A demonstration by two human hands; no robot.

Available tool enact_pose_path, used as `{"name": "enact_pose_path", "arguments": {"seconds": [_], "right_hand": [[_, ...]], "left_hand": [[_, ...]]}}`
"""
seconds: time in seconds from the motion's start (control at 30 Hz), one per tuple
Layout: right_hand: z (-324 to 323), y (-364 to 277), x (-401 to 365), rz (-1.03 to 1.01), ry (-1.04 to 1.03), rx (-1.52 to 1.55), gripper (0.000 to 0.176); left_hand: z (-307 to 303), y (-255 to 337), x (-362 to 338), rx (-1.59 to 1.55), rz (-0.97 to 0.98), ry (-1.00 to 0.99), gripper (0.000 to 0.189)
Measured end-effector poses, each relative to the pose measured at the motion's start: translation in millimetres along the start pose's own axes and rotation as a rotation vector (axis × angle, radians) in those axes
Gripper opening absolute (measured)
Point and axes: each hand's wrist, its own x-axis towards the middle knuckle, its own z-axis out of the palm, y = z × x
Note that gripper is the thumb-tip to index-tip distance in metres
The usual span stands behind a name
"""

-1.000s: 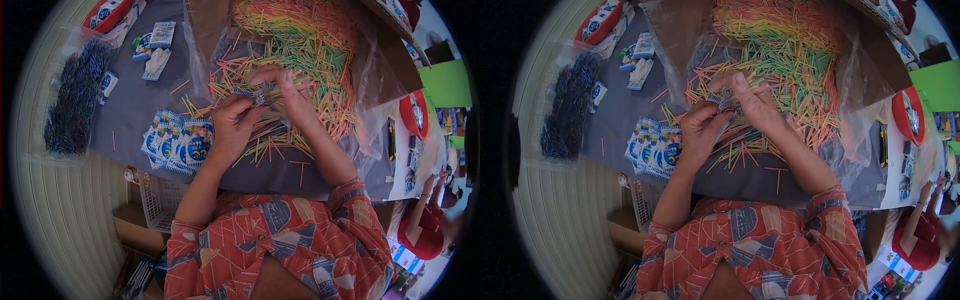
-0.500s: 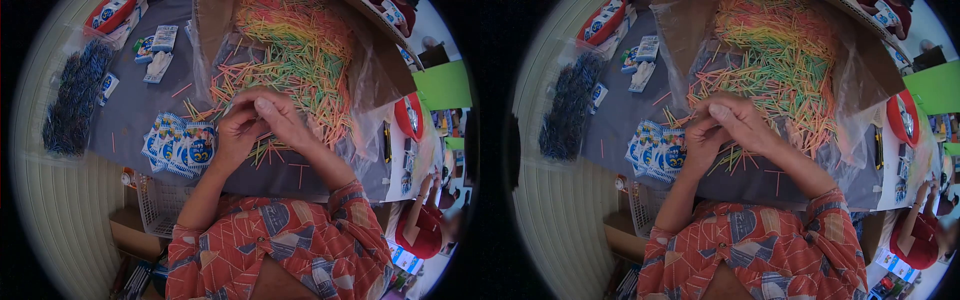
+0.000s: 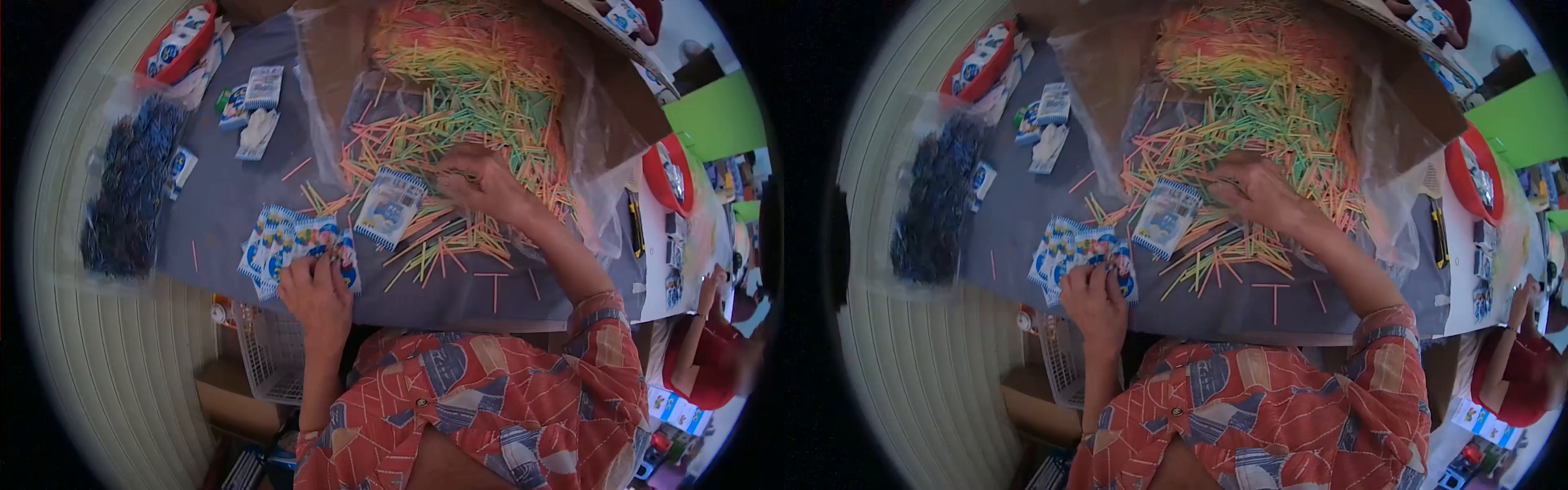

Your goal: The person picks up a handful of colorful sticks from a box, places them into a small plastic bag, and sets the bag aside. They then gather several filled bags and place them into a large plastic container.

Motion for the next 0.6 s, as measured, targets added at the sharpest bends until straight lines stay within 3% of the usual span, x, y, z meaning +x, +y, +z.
{"name": "enact_pose_path", "arguments": {"seconds": [0.1, 0.17, 0.23, 0.27, 0.3, 0.33, 0.43, 0.5, 0.6], "right_hand": [[-18, 39, 18, -0.11, 0.094, -0.322, 0.023], [-27, 57, 31, -0.02, 0.06, -0.426, 0.032], [-37, 52, 48, 0.174, -0.145, -0.67, 0.048], [-37, 56, 57, 0.174, -0.148, -0.665, 0.048], [-37, 60, 66, 0.155, -0.294, -0.679, 0.059], [-34, 61, 73, 0.135, -0.442, -0.687, 0.071], [-40, 41, 96, 0.009, -0.543, -0.822, 0.081], [-30, 57, 106, -0.03, -0.579, -0.842, 0.075], [-22, 78, 109, -0.153, -0.596, -0.96, 0.064]], "left_hand": [[3, -17, -10, 0.095, -0.046, 0.055, 0.021], [-3, -14, -6, 0.108, -0.098, 0.041, 0.022], [-11, -10, 2, 0.12, -0.155, 0.016, 0.023], [-13, -7, 7, 0.14, -0.052, 0.076, 0.027], [-15, -5, 13, 0.16, 0.051, 0.136, 0.031], [-15, 0, 19, 0.163, 0.048, 0.128, 0.031], [-1, 28, 41, -0.078, 0.14, 0.008, 0.036], [15, 52, 59, -0.149, 0.132, -0.262, 0.035], [46, 59, 61, -0.083, 0.194, -0.261, 0.031]]}}
